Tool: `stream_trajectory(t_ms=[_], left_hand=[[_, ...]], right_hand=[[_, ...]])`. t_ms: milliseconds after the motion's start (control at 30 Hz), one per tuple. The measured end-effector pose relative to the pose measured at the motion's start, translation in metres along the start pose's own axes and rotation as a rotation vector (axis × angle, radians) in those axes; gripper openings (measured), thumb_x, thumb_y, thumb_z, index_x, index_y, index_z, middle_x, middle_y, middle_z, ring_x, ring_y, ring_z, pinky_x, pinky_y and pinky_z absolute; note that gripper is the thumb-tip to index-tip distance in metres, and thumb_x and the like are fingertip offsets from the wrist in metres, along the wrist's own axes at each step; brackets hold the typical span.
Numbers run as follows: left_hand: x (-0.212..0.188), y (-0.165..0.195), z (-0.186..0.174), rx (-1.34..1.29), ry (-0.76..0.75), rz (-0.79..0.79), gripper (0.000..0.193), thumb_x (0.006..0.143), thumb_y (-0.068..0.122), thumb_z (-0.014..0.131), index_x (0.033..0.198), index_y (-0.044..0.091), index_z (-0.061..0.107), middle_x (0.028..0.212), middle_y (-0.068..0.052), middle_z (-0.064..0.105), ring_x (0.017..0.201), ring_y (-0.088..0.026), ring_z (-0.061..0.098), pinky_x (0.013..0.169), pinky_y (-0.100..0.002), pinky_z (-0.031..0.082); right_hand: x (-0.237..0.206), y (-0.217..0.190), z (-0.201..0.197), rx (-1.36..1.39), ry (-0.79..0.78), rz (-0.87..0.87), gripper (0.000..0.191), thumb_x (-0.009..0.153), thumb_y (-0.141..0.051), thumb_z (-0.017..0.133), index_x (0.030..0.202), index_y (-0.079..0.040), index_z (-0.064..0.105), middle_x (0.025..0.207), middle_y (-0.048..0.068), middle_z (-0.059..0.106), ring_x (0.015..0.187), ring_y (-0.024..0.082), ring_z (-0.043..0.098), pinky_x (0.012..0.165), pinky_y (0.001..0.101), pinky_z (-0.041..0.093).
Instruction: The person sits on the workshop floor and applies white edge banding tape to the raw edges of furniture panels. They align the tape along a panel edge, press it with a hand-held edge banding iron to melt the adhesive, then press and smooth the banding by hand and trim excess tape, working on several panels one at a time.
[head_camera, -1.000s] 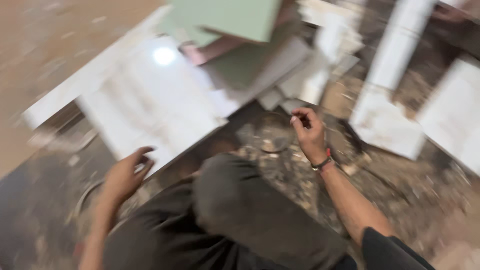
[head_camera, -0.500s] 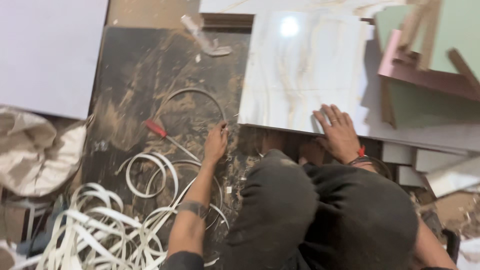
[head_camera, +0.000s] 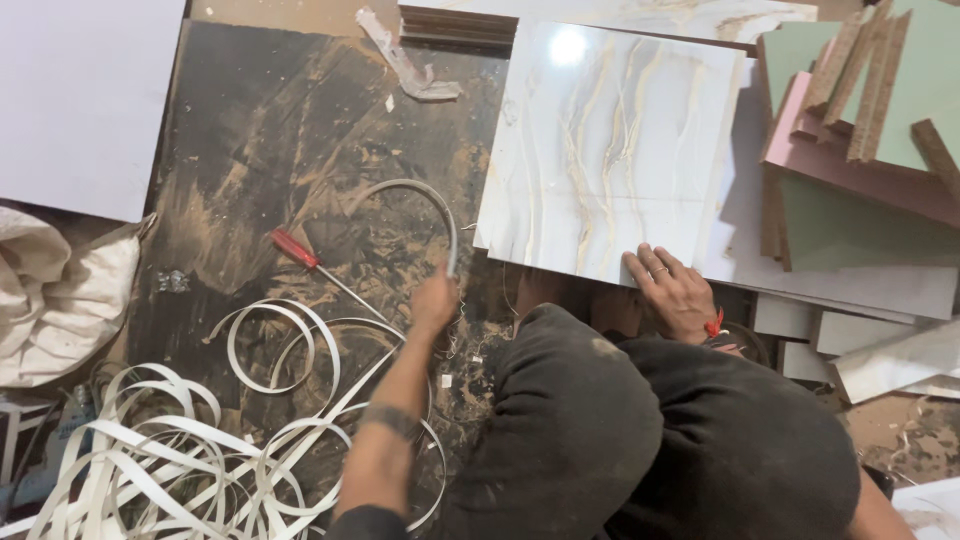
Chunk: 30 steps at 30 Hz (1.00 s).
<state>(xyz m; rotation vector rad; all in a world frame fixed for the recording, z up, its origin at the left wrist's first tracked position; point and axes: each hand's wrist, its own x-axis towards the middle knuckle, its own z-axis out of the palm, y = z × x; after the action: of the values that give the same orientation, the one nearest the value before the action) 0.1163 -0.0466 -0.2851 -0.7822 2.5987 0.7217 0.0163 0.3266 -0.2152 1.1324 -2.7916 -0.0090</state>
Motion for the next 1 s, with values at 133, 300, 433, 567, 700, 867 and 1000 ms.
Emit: stream_trajectory(t_ms=[133, 300, 433, 567, 700, 867, 1000], left_hand=[[0.000, -0.013, -0.066, -0.141, 0.262, 0.134, 0.042, 0.097, 0.039, 0.059, 0.128, 0.010, 0.061, 0.100, -0.024, 0.073, 0.093, -0.046, 0.069, 0.081, -0.058, 0.053], [-0.021, 0.027, -0.176, -0.308, 0.425, 0.450, 0.033, 0.103, 0.031, 0.067, 0.118, 0.003, 0.064, 0.093, -0.021, 0.071, 0.083, -0.038, 0.070, 0.070, -0.047, 0.052], [-0.072, 0.096, -0.259, -0.465, 0.317, 0.672, 0.028, 0.111, 0.029, 0.063, 0.121, 0.003, 0.063, 0.084, -0.003, 0.065, 0.068, -0.014, 0.059, 0.057, -0.033, 0.046], [-0.143, 0.155, -0.332, -0.859, 0.072, 1.115, 0.032, 0.115, 0.033, 0.061, 0.133, 0.006, 0.060, 0.072, 0.005, 0.054, 0.046, 0.000, 0.046, 0.047, -0.020, 0.040], [-0.182, 0.217, -0.355, -0.718, -0.179, 1.365, 0.038, 0.117, 0.032, 0.060, 0.148, 0.009, 0.053, 0.107, -0.006, 0.071, 0.056, 0.000, 0.058, 0.052, -0.019, 0.047], [-0.156, 0.282, -0.310, 0.286, 0.372, 1.393, 0.045, 0.109, 0.045, 0.058, 0.147, 0.023, 0.062, 0.063, -0.006, 0.064, 0.053, -0.020, 0.058, 0.050, -0.037, 0.043], [-0.136, 0.282, -0.294, 0.573, 0.442, 1.189, 0.041, 0.106, 0.047, 0.055, 0.138, 0.024, 0.064, 0.065, -0.005, 0.067, 0.049, -0.021, 0.062, 0.041, -0.037, 0.043]], right_hand=[[-0.005, 0.006, -0.048, 0.076, 0.049, 0.001, 0.059, 0.080, -0.024, 0.075, 0.137, -0.016, 0.063, 0.142, 0.009, 0.064, 0.128, 0.025, 0.063, 0.090, 0.0406, 0.055], [-0.010, 0.042, -0.162, 0.140, 0.147, -0.039, 0.045, 0.079, -0.022, 0.082, 0.123, -0.019, 0.074, 0.125, 0.004, 0.076, 0.100, 0.022, 0.070, 0.083, 0.0378, 0.057], [0.007, 0.088, -0.236, 0.254, 0.251, -0.041, 0.026, 0.092, -0.017, 0.079, 0.118, -0.012, 0.077, 0.091, 0.005, 0.076, 0.077, 0.015, 0.070, 0.069, 0.0300, 0.057], [0.011, 0.107, -0.270, 0.205, 0.206, -0.047, 0.031, 0.090, -0.019, 0.080, 0.120, -0.014, 0.076, 0.091, 0.004, 0.074, 0.080, 0.015, 0.069, 0.077, 0.0306, 0.057], [0.015, 0.119, -0.275, 0.367, 0.079, 0.054, 0.040, 0.085, -0.018, 0.079, 0.124, -0.014, 0.079, 0.087, 0.005, 0.073, 0.070, 0.016, 0.065, 0.064, 0.0291, 0.054], [0.022, 0.142, -0.285, 0.873, 0.155, -0.101, 0.036, 0.091, -0.016, 0.076, 0.125, -0.009, 0.069, 0.109, 0.003, 0.074, 0.103, 0.012, 0.072, 0.092, 0.0270, 0.060], [0.026, 0.145, -0.300, 0.735, 0.125, -0.035, 0.045, 0.083, -0.007, 0.077, 0.128, -0.005, 0.071, 0.114, 0.010, 0.076, 0.107, 0.020, 0.071, 0.094, 0.0316, 0.057]])
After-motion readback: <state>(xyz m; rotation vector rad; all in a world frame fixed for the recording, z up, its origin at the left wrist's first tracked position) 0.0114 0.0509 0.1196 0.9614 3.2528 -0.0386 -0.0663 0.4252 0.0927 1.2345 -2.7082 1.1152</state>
